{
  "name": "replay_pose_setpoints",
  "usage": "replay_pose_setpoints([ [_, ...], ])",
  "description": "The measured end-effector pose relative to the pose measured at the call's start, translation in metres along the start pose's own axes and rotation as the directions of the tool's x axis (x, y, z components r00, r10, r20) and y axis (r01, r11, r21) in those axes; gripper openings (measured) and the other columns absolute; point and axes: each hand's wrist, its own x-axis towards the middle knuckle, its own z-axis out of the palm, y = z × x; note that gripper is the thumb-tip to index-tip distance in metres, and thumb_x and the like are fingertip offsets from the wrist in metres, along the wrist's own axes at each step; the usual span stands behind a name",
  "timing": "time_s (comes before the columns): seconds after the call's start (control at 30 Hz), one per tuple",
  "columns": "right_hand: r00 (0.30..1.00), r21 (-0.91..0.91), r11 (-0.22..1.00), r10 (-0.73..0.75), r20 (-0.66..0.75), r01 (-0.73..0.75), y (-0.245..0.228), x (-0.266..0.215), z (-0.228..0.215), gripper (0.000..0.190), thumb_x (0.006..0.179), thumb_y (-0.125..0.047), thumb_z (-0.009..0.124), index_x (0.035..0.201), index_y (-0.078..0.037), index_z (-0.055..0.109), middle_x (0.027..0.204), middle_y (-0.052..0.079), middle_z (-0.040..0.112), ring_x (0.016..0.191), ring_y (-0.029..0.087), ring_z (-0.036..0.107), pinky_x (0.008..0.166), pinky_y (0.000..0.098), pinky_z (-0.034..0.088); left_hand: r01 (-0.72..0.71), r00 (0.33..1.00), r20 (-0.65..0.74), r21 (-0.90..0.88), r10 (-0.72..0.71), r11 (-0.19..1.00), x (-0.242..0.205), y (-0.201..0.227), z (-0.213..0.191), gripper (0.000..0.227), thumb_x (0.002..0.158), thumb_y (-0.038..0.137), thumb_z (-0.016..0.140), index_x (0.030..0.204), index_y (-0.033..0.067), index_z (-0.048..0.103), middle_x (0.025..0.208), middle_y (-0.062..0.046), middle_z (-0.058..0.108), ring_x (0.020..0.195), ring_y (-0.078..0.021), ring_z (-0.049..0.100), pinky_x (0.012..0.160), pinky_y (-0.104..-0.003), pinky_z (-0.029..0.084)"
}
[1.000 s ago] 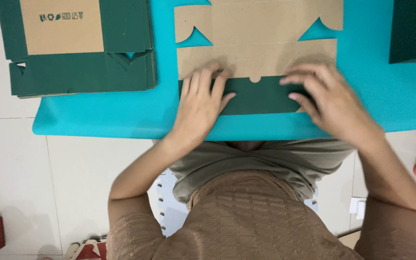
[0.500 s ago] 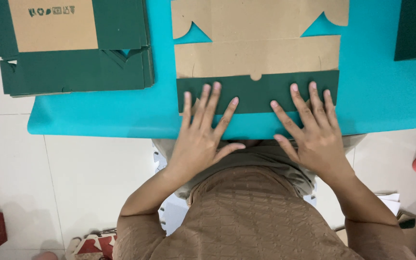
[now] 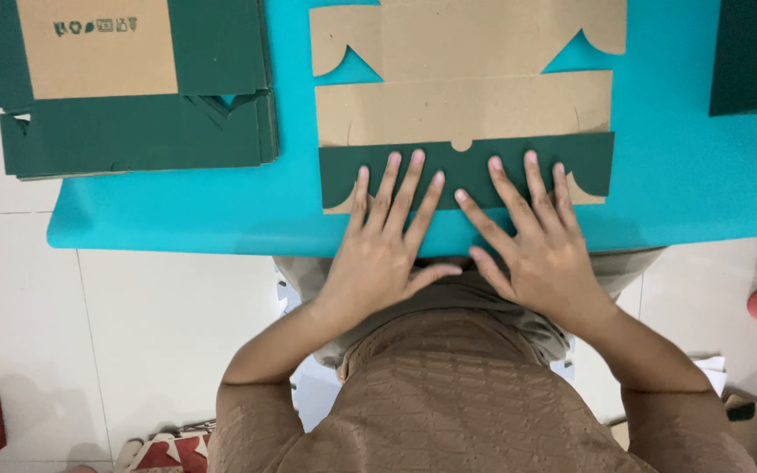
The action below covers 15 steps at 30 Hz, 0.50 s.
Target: The person folds flat green cardboard pieces into small rectangular boxes on a teal table. They fold the side flaps, tuck tabs, and close the lids, then stack the finished boxes to the right. The process is repeated for multiple units.
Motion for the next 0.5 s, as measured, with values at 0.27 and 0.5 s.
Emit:
replay_pose_setpoints([
  [0.27, 0.996, 0.099, 0.995, 0.013, 0.090, -0.022, 0.019, 0.031, -0.008, 0.066, 0.106, -0.051, 0.031, 0.158, -0.010, 0.030, 0.163, 0.020, 0.022, 0.151, 0.039, 0.020, 0.121, 0.0564, 0.017, 0.011, 0.999, 0.042, -0.010, -0.010, 1.000, 0.036, -0.013, -0.003, 0.110, 0.094, 0.088, 0.029, 0.157, -0.0014, 0.018, 0.162, -0.022, 0.013, 0.151, -0.0367, 0.012, 0.123, -0.059, 0.013],
  [0.5, 0.997, 0.054, 0.995, 0.081, 0.015, -0.081, 0.030, 0.017, -0.008, 0.071, 0.103, -0.047, 0.047, 0.156, -0.002, 0.034, 0.160, 0.016, 0.035, 0.148, 0.033, 0.033, 0.122, 0.0499, 0.025, 0.037, 0.999, -0.029, -0.032, -0.038, 0.999, 0.020, -0.023, 0.002, 0.107, 0.092, 0.085, 0.035, 0.157, 0.0015, 0.021, 0.162, -0.018, 0.019, 0.152, -0.0381, 0.019, 0.123, -0.059, 0.017],
])
